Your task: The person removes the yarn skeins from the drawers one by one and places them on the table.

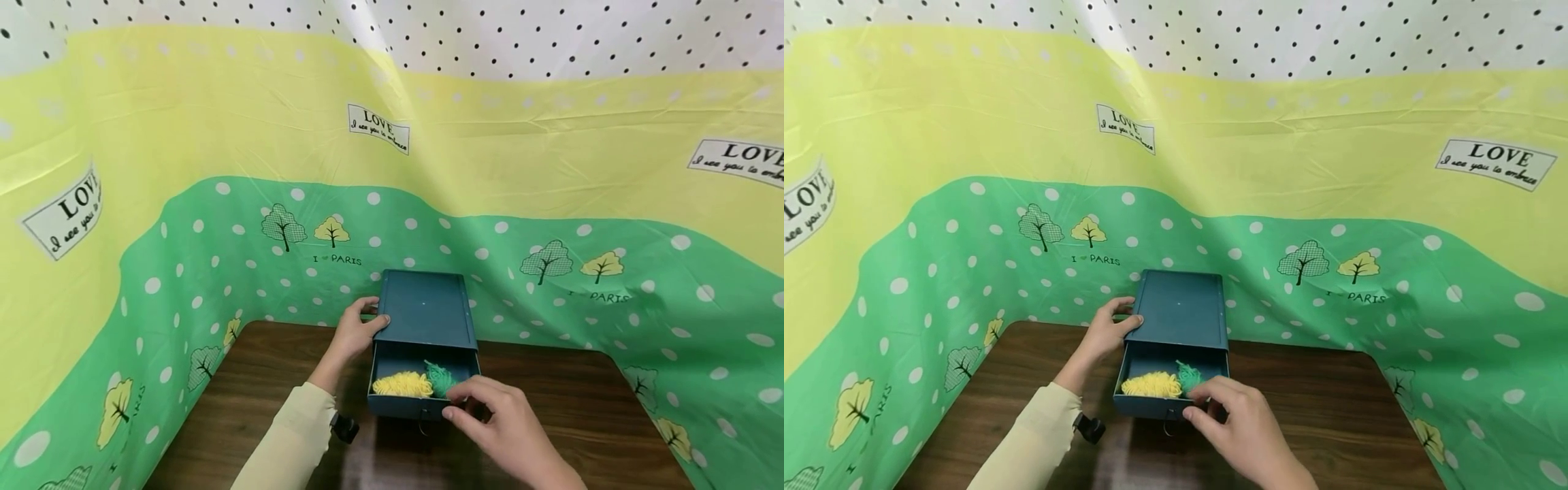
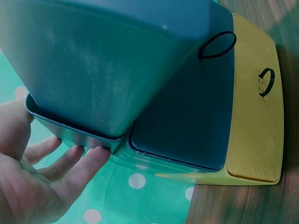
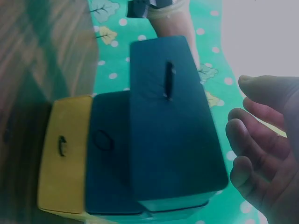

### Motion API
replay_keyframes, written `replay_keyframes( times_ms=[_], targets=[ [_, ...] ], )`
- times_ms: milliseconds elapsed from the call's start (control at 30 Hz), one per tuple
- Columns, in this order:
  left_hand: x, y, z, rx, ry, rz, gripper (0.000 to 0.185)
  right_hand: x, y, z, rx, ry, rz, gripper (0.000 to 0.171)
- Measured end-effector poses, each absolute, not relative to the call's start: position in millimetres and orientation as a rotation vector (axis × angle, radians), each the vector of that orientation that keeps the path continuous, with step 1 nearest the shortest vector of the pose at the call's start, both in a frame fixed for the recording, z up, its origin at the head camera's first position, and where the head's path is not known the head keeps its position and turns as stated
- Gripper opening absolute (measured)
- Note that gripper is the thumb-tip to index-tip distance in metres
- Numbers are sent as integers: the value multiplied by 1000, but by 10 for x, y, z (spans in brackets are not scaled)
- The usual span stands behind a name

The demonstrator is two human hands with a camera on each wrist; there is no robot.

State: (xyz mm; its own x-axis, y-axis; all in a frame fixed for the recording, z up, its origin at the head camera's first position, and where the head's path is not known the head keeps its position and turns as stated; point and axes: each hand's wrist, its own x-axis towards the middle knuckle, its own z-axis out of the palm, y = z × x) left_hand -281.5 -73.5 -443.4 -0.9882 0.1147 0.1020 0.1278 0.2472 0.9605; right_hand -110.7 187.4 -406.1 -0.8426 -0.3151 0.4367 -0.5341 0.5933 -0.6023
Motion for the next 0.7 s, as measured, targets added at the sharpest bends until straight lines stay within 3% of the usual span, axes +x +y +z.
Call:
replay_keyframes(
  times_ms=[167, 700],
  targets=[
    [-2813, -730, -4434, -237, -2475, -1904, 53, -1261, 1929, -3969, 676, -2554, 1066, 23],
    [-2813, -732, -4451, -256, -2465, -1893, 53, -1690, 1941, -3922, 680, -2887, 980, 27]
  ],
)
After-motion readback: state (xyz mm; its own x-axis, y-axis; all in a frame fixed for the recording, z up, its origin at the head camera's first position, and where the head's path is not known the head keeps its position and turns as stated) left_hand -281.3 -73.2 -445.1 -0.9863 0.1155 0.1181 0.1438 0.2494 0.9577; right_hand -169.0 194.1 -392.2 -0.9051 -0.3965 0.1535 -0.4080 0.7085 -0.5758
